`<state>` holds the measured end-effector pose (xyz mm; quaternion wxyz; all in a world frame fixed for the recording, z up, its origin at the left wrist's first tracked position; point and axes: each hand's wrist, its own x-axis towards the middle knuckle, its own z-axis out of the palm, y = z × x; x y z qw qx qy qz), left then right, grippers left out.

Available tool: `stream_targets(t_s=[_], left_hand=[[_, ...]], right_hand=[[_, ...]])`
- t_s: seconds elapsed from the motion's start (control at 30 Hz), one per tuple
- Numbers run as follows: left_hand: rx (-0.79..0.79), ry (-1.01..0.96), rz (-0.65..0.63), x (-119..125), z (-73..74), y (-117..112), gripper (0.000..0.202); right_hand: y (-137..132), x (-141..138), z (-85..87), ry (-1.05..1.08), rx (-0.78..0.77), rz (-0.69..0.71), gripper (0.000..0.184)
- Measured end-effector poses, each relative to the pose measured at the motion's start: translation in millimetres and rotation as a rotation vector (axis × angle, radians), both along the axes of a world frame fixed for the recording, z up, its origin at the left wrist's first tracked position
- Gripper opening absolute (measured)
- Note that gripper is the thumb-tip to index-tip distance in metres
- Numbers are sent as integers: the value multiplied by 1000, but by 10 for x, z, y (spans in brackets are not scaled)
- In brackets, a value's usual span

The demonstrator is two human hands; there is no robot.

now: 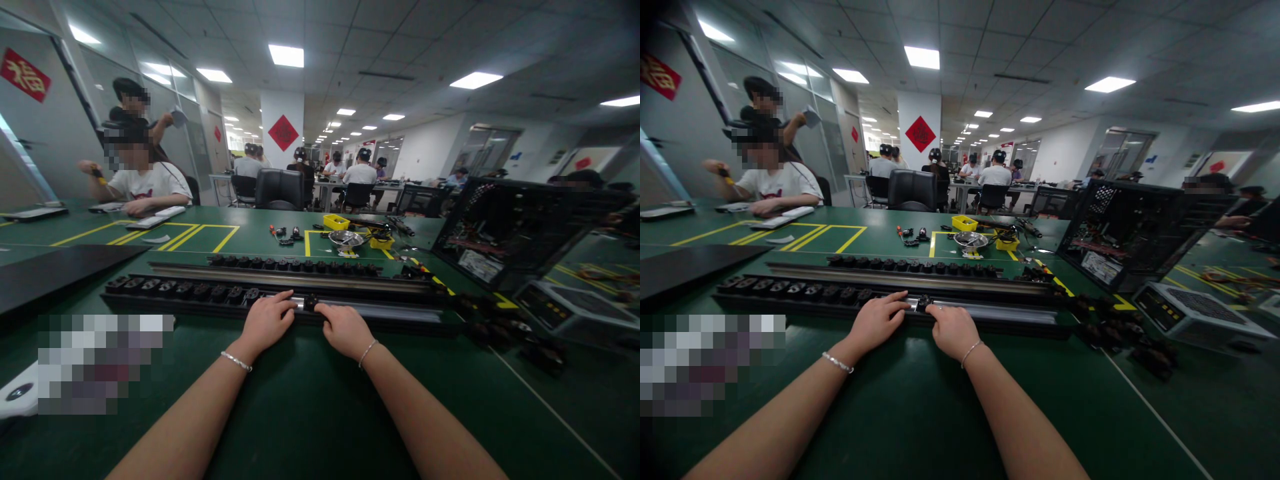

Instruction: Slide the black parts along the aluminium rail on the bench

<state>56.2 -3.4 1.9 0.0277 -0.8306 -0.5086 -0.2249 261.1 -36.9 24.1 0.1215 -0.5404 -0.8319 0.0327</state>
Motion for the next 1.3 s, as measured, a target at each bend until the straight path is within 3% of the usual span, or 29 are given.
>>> stream_targets(t_s=[1.3], left_hand=[[-3,-10,-4,-5,8,-2,32]], right_hand=[[23,229,27,-16,-67,-1,41]])
